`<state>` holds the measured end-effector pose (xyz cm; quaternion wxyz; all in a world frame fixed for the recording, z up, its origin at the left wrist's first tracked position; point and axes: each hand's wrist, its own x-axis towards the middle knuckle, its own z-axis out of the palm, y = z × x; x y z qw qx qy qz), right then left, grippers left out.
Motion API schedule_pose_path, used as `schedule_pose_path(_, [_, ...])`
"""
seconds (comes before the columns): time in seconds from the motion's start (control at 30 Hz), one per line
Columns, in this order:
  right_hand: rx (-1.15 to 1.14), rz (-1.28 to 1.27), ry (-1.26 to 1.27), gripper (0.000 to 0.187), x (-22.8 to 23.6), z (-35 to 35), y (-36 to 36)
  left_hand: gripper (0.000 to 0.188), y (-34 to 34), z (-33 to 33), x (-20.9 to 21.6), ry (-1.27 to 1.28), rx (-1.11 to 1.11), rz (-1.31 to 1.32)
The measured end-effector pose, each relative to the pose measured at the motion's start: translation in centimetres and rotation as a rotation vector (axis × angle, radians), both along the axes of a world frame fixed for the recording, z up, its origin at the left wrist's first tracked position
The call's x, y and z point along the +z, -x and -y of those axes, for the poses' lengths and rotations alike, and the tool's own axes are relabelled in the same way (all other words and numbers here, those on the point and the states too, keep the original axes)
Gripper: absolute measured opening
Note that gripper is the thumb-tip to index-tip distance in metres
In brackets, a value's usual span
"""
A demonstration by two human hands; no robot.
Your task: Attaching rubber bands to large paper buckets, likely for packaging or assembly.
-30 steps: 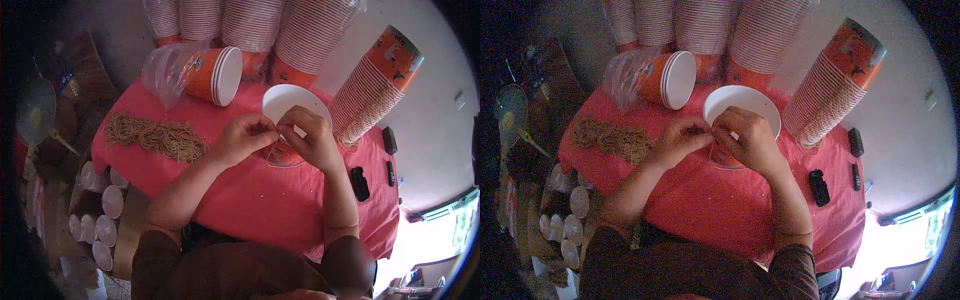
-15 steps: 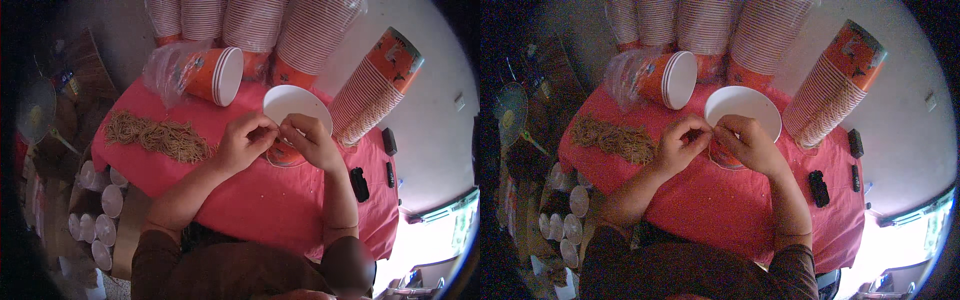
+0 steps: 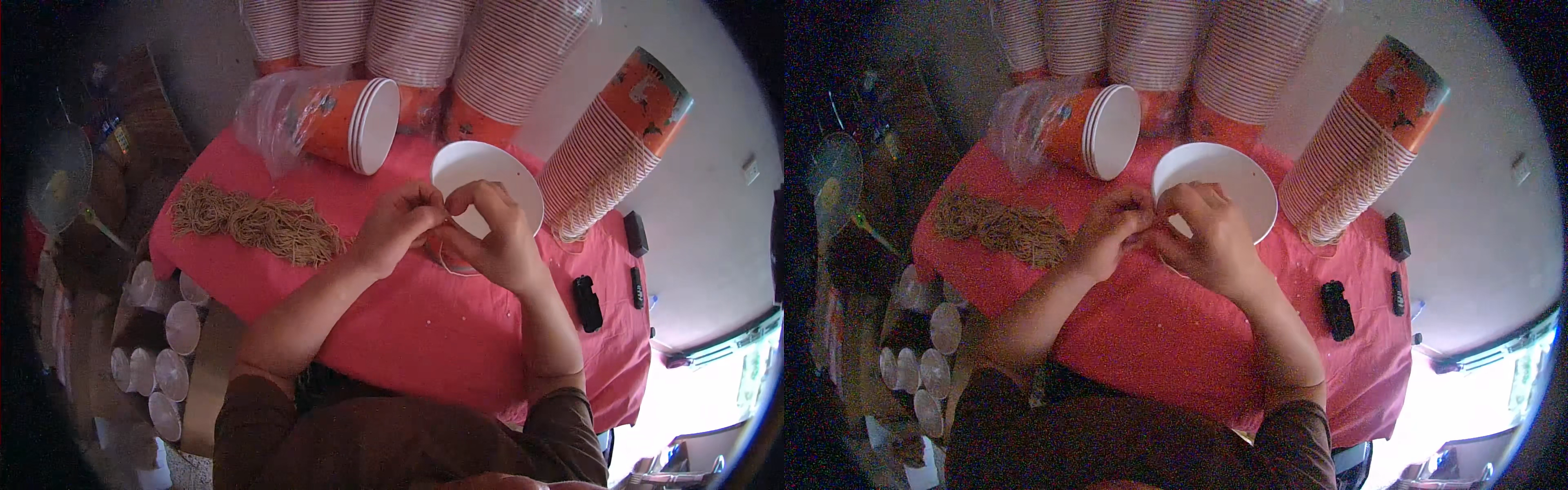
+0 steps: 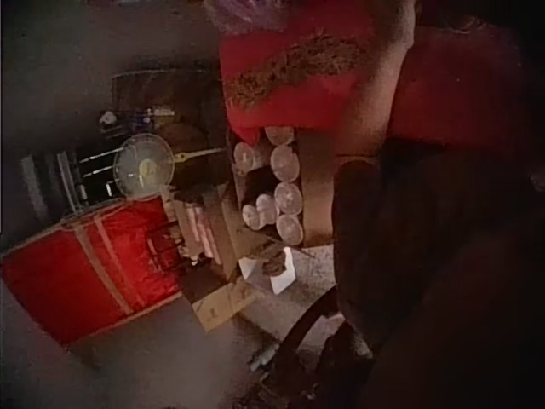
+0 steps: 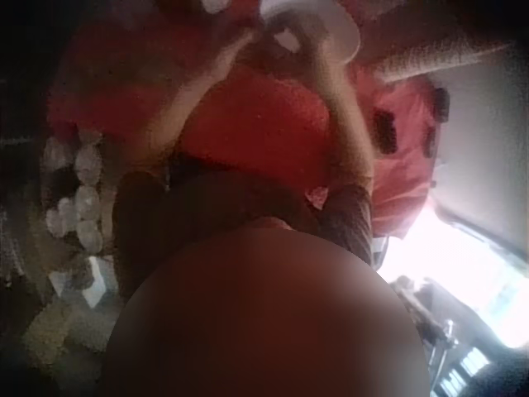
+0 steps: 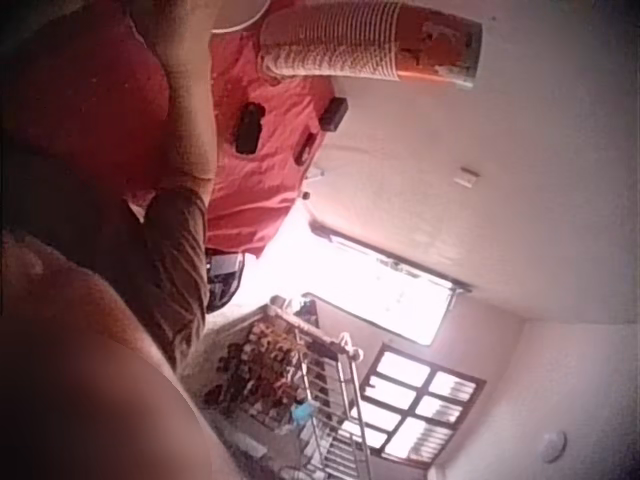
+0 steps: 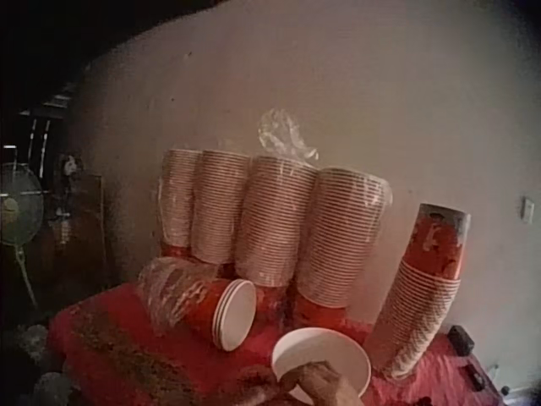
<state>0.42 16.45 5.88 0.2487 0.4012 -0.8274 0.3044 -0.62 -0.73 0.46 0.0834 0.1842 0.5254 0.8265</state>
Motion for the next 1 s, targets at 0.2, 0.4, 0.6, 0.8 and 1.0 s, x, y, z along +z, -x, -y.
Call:
schedule_pose_path(0.2, [0.073, 0.010, 0.062, 0.024, 0.0, -0.1, 0.1, 0.007, 0.5, 0.8, 0.0, -0.228, -0.268, 0.227])
schedule_pose_path(0.4, [0.054, -0.025, 0.072, 0.022, 0.1, 0.2, 0.0, 0.007, 0.5, 1.0, 0.0, -0.299, -0.323, 0.333])
schedule_pose_path(0.6, [0.055, -0.079, 0.076, 0.019, 0.3, 0.1, -0.1, 0.009, 0.7, 0.8, -0.6, -0.268, -0.297, 0.226])
schedule_pose_path(0.8, [-0.013, -0.004, 0.128, 0.016, 0.1, -0.4, 0.1, 0.010, 0.5, 0.7, 0.0, -0.194, -0.216, 0.189])
schedule_pose_path(1.0, [-0.007, 0.095, 0.175, 0.014, 0.0, -0.6, 0.3, 0.009, 0.5, 0.5, 0.1, -0.074, -0.121, 0.055])
